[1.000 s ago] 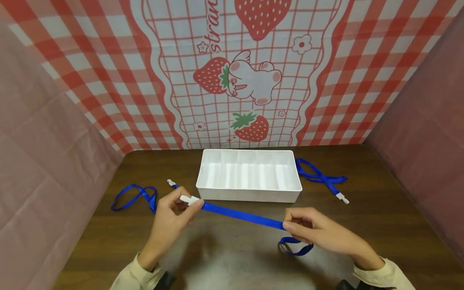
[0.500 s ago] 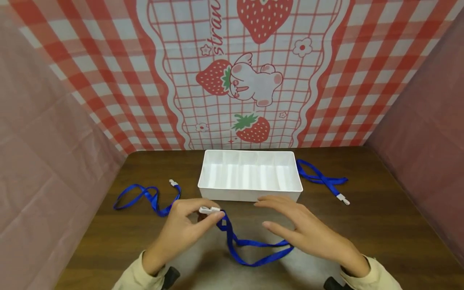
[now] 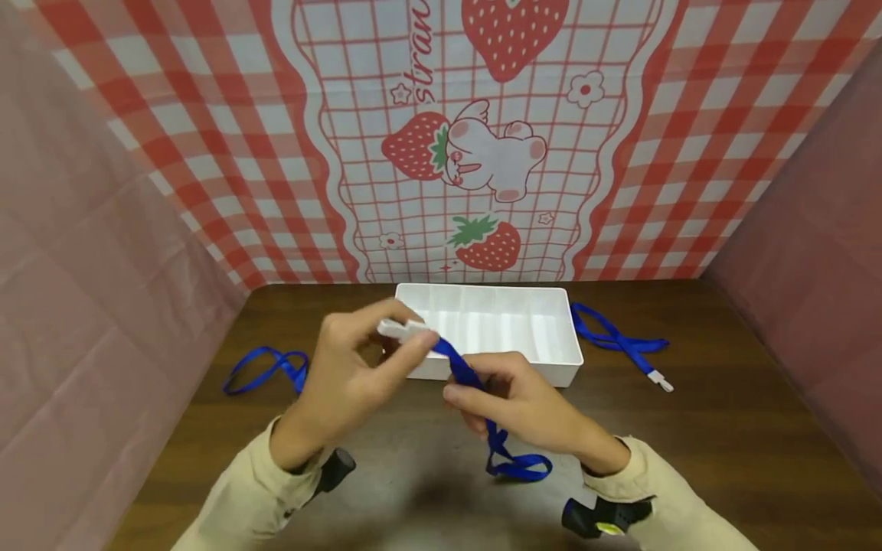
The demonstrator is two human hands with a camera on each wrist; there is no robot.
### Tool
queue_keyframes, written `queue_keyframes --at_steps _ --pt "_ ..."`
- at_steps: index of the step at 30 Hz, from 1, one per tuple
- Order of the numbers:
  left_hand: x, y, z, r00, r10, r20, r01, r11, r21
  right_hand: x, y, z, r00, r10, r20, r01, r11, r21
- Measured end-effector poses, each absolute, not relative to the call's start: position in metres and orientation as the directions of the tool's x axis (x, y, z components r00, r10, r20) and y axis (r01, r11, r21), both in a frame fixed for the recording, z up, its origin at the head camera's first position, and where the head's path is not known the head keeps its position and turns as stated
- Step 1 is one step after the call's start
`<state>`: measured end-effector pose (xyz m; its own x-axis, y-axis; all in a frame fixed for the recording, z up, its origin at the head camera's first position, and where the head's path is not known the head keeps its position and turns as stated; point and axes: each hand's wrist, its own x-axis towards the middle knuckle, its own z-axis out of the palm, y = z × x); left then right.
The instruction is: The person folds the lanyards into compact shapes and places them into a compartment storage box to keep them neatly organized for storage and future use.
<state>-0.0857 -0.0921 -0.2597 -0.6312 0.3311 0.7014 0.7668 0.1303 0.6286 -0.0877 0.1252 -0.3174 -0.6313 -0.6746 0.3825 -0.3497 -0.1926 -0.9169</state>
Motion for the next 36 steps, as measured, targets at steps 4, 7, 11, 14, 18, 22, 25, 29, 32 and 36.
queue_keyframes --at_steps 4,7,11,14,18,22,25,29,32,36 --pt "-0.101 -0.096 -0.235 -0.647 0.198 0.736 0.754 0.027 0.656 -0.091 0.131 -0.313 -0.641 -0.694 0.327 -0.292 -0.174 -0.941" --pt "-0.112 -0.097 -0.219 -0.6 0.083 0.796 0.796 -0.042 0.604 -0.095 0.136 -0.315 -0.617 -0.734 0.285 -0.267 -0.146 -0.953" --pt "-0.122 -0.096 -0.203 -0.498 -0.093 0.862 0.866 -0.09 0.491 -0.097 0.147 -0.329 -0.549 -0.803 0.232 -0.239 -0.115 -0.964" --pt "-0.126 -0.096 -0.198 -0.461 -0.168 0.871 0.888 -0.097 0.45 -0.096 0.158 -0.345 -0.503 -0.837 0.216 -0.187 -0.139 -0.972" --pt "-0.128 -0.1 -0.197 -0.463 -0.208 0.861 0.886 -0.099 0.453 -0.095 0.172 -0.36 -0.506 -0.833 0.224 -0.036 -0.239 -0.97" --pt "-0.127 -0.104 -0.196 -0.467 -0.236 0.852 0.884 -0.094 0.458 -0.097 0.18 -0.369 -0.61 -0.771 0.182 0.051 -0.267 -0.962" --pt "-0.125 -0.106 -0.192 -0.459 -0.271 0.846 0.888 -0.098 0.45 -0.1 0.183 -0.378 -0.644 -0.758 0.101 0.034 -0.16 -0.986" --pt "-0.123 -0.109 -0.183 -0.445 -0.337 0.83 0.895 -0.137 0.425 -0.107 0.191 -0.4 -0.576 -0.818 0.012 -0.028 0.005 -1.0" --pt "-0.124 -0.111 -0.18 -0.452 -0.331 0.828 0.892 -0.138 0.431 -0.111 0.2 -0.413 -0.565 -0.825 -0.016 -0.073 0.069 -0.995" --pt "-0.121 -0.112 -0.184 -0.493 -0.173 0.853 0.869 -0.063 0.49 -0.116 0.21 -0.416 -0.611 -0.79 -0.056 -0.117 0.16 -0.98"
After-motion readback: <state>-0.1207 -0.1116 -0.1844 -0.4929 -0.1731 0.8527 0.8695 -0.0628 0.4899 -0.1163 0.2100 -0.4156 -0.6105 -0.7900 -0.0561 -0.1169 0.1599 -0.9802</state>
